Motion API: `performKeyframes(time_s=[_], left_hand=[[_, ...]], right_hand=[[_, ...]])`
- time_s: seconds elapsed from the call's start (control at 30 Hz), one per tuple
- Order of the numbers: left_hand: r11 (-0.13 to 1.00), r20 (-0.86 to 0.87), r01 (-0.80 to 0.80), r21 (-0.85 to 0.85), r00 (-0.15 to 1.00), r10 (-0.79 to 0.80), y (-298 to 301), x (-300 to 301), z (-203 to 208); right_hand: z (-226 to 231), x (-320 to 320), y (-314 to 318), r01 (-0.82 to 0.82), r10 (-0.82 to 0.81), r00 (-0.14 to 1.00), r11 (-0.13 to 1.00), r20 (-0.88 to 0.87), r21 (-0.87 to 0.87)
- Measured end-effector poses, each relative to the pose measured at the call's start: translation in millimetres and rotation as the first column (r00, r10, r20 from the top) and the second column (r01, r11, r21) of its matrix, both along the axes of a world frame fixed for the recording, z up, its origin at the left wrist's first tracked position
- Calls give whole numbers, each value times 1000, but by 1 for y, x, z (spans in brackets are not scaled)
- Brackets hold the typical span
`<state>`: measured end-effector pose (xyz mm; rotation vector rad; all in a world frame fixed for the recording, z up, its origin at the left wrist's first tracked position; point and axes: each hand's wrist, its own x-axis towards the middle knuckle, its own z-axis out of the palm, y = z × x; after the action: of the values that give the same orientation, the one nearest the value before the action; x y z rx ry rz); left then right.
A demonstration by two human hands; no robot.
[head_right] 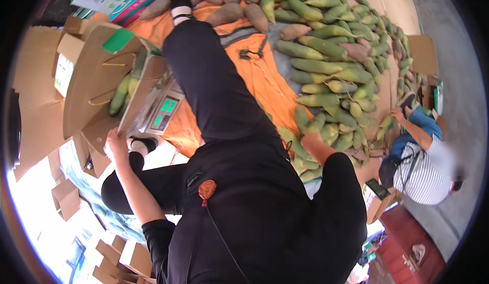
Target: Packing ears of corn from a pile into cardboard boxes on a digital scale.
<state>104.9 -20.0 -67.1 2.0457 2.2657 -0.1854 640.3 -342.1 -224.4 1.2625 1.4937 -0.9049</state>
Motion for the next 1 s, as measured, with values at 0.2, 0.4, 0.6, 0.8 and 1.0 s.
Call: performKeyframes(time_s=[0.2, 0.4, 0.6, 0.8, 1.0], left_hand=[[1000, -20, -12, 17, 1000, 13, -7, -3, 5], [999, 47, -14, 30, 999, 13, -3, 7, -3], [996, 72, -36, 80, 997, 30, -10, -3, 1], [992, 84, 21, 127, 996, -32, -3, 2, -3], [991, 91, 9, 136, 996, -22, -7, -3, -4]], right_hand=[[-3, -7, 1, 169, -166, 984, 984, 67, -55], [-86, 51, -35, 162, -163, 987, 985, 6, 60], [-54, 99, 77, -259, 272, 962, 940, -28, 224], [-53, 125, 97, 37, -42, 999, 867, -1, 498], [-35, 114, 132, 657, -579, 732, 461, -358, 597]])
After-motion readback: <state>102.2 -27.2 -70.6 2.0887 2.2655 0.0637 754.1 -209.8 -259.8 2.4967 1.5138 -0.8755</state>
